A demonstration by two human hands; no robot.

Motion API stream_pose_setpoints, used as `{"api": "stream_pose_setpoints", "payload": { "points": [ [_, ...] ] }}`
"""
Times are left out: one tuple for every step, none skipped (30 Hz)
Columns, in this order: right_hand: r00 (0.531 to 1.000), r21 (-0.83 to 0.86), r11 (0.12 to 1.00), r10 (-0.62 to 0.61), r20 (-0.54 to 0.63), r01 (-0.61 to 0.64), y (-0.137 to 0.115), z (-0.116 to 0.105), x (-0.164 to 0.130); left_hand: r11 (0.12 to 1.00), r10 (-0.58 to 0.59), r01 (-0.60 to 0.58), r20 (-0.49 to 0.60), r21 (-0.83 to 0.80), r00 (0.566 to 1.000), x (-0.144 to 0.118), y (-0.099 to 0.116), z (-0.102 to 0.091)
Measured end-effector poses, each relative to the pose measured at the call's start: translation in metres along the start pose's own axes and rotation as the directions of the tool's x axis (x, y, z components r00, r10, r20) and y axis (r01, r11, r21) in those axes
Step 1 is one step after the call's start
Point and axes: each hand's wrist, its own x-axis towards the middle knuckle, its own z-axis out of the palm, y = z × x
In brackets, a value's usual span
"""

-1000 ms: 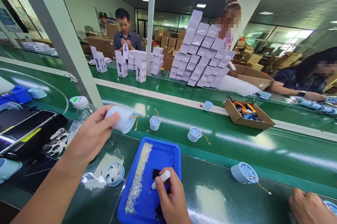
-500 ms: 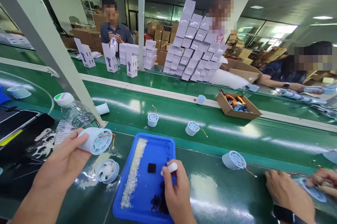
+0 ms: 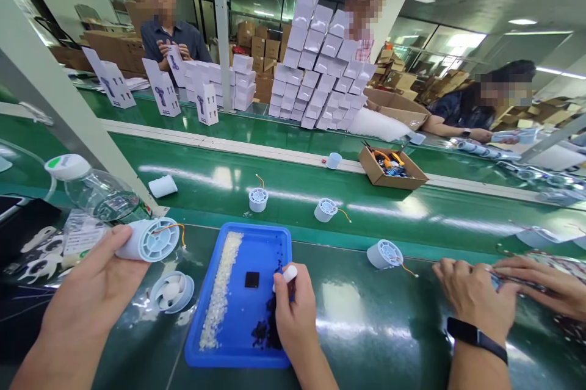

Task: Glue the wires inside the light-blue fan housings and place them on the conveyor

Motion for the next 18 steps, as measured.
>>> {"api": "stream_pose_setpoints", "payload": {
  "points": [
    [1.000, -0.007, 1.000, -0.008, 0.007, 0.008, 0.000, 0.000, 0.000, 1.000, -0.016, 0.016, -0.003, -0.013, 1.000, 0.000, -0.001, -0.001],
    [1.000, -0.014, 1.000, -0.018, 0.015, 0.018, -0.001, -0.001, 0.000, 0.999, -0.027, 0.027, 0.000, -0.024, 1.000, -0.001, -0.002, -0.001],
    [0.999, -0.019, 0.999, -0.029, 0.024, 0.029, -0.002, -0.002, 0.000, 0.999, -0.036, 0.036, 0.013, -0.034, 0.999, -0.001, -0.004, -0.002],
    [0.999, -0.023, 0.999, -0.039, 0.038, 0.040, -0.004, -0.003, 0.000, 0.998, -0.044, 0.045, 0.031, -0.036, 0.999, -0.001, -0.005, -0.003],
    [0.997, -0.026, 0.998, -0.047, 0.055, 0.048, -0.006, -0.004, 0.001, 0.998, -0.050, 0.051, 0.052, -0.030, 0.997, -0.002, -0.007, -0.005],
    [0.996, -0.028, 0.998, -0.057, 0.066, 0.059, -0.009, -0.004, 0.002, 0.998, -0.056, 0.057, 0.077, -0.017, 0.996, -0.002, -0.009, -0.006],
    [0.995, -0.029, 0.997, -0.072, 0.068, 0.074, -0.012, -0.004, 0.004, 0.998, -0.066, 0.067, 0.103, 0.002, 0.992, -0.002, -0.012, -0.008],
    [0.993, -0.030, 0.995, -0.095, 0.064, 0.097, -0.015, -0.003, 0.006, 0.997, -0.078, 0.076, 0.130, 0.023, 0.988, -0.002, -0.014, -0.009],
    [0.991, -0.033, 0.992, -0.120, 0.066, 0.123, -0.019, -0.002, 0.008, 0.995, -0.091, 0.085, 0.156, 0.047, 0.984, -0.002, -0.017, -0.010],
    [0.986, -0.036, 0.988, -0.145, 0.078, 0.148, -0.022, 0.000, 0.010, 0.994, -0.099, 0.089, 0.176, 0.065, 0.979, -0.003, -0.020, -0.010],
    [0.981, -0.039, 0.985, -0.164, 0.101, 0.168, -0.026, 0.002, 0.012, 0.992, -0.106, 0.092, 0.196, 0.081, 0.975, -0.003, -0.023, -0.011],
    [0.976, -0.041, 0.983, -0.174, 0.130, 0.181, -0.029, 0.004, 0.014, 0.991, -0.111, 0.092, 0.210, 0.100, 0.971, -0.005, -0.025, -0.011],
    [0.972, -0.039, 0.981, -0.181, 0.150, 0.188, -0.033, 0.006, 0.014, 0.989, -0.114, 0.089, 0.223, 0.120, 0.968, -0.006, -0.028, -0.011],
    [0.971, -0.030, 0.980, -0.192, 0.140, 0.198, -0.037, 0.008, 0.014, 0.986, -0.119, 0.087, 0.232, 0.144, 0.965, -0.008, -0.030, -0.011],
    [0.973, -0.011, 0.978, -0.206, 0.104, 0.208, -0.041, 0.009, 0.012, 0.982, -0.125, 0.086, 0.237, 0.168, 0.963, -0.010, -0.033, -0.010],
    [0.973, 0.023, 0.973, -0.229, 0.043, 0.228, -0.045, 0.010, 0.009, 0.978, -0.133, 0.088, 0.239, 0.189, 0.962, -0.011, -0.035, -0.010],
    [0.969, 0.074, 0.966, -0.245, -0.026, 0.246, -0.050, 0.010, 0.006, 0.975, -0.142, 0.093, 0.240, 0.204, 0.960, -0.013, -0.036, -0.009],
    [0.965, 0.144, 0.956, -0.242, -0.098, 0.254, -0.056, 0.010, 0.001, 0.973, -0.152, 0.102, 0.240, 0.209, 0.959, -0.015, -0.037, -0.009]
  ]
}}
